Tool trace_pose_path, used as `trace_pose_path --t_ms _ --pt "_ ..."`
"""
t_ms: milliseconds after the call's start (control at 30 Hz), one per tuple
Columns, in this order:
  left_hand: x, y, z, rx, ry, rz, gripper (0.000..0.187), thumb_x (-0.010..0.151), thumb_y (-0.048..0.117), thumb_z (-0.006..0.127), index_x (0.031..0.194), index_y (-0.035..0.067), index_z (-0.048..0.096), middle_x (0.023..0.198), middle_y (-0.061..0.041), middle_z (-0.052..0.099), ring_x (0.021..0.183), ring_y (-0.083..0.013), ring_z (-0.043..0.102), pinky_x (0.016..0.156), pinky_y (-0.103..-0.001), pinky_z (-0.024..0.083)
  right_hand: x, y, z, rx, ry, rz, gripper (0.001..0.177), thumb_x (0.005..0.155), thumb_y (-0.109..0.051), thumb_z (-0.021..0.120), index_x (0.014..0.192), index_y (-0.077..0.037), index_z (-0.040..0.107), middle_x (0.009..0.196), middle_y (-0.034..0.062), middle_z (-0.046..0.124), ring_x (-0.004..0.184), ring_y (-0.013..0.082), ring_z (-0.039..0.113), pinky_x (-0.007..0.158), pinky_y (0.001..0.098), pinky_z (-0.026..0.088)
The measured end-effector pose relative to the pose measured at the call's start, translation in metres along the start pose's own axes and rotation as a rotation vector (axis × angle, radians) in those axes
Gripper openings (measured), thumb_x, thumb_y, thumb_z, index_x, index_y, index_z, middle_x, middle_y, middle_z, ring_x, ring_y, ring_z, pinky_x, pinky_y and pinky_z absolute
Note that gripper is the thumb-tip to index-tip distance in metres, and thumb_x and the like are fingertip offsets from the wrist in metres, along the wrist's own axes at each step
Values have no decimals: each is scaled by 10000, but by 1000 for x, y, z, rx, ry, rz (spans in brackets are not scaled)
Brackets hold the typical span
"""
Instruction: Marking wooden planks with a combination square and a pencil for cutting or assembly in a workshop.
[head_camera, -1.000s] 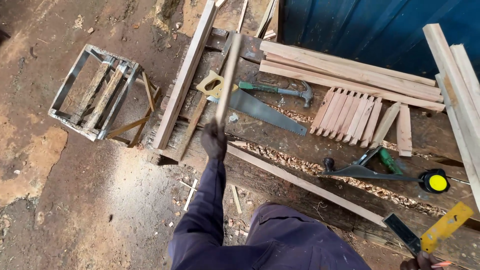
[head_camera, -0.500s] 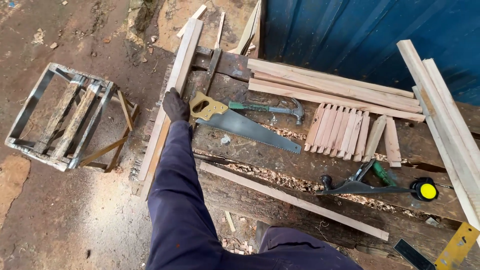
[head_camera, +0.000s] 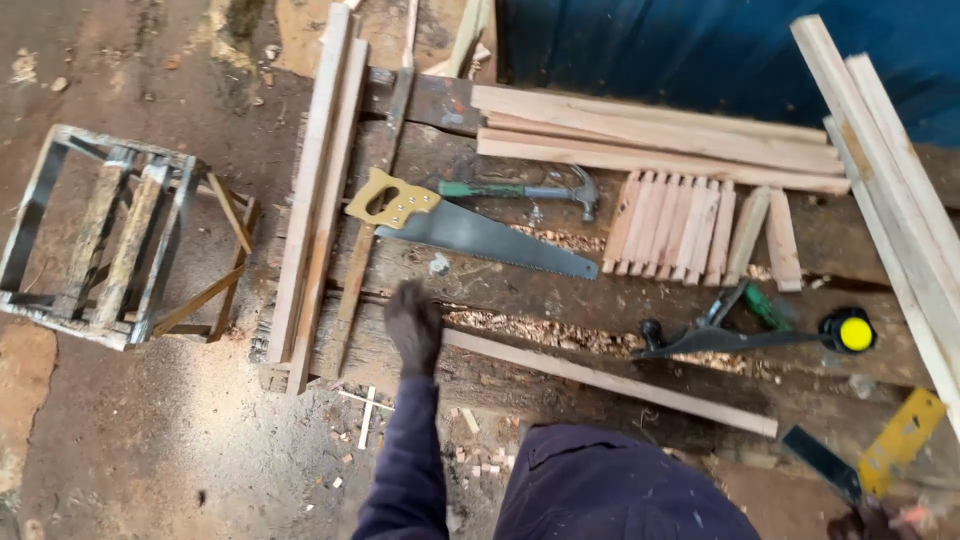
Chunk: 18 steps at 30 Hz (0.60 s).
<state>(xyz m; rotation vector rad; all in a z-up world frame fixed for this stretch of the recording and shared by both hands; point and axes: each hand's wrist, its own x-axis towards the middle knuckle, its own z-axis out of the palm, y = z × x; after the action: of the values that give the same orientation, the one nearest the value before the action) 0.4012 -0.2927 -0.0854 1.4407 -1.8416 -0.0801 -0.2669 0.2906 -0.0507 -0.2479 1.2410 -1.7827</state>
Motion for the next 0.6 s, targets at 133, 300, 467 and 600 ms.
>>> trace_pose_path --t_ms 133,300,467,600 --pt "-32 156 -46 -226 -269 186 155 1047 179 557 1045 56 651 1082 -143 679 1009 -370 646 825 -506 474 -19 53 107 24 240 -47 465 1230 -498 384 828 -269 434 665 -66 323 490 118 310 408 273 235" --pt "-93 207 0 -446 -629 415 333 1010 308 550 1198 71 689 1219 -161 671 1167 -383 594 978 -500 442 -24 20 264 -115 575 -303 134 892 24 729 1018 36 684 614 65 534 407 96 465 394 217 327" --pt "-100 236 24 -433 -783 579 333 957 319 683 1156 52 683 1157 -163 674 1022 -370 606 894 -480 457 -48 37 241 -66 654 -331 218 892 -3 724 1098 29 662 623 85 502 404 113 424 386 246 287" --pt "-86 229 38 -371 -896 616 424 981 404 567 1217 63 652 1108 -181 666 981 -395 587 761 -515 476 -66 60 226 -53 724 -355 92 894 -6 750 957 21 688 661 87 599 354 105 417 346 225 318"
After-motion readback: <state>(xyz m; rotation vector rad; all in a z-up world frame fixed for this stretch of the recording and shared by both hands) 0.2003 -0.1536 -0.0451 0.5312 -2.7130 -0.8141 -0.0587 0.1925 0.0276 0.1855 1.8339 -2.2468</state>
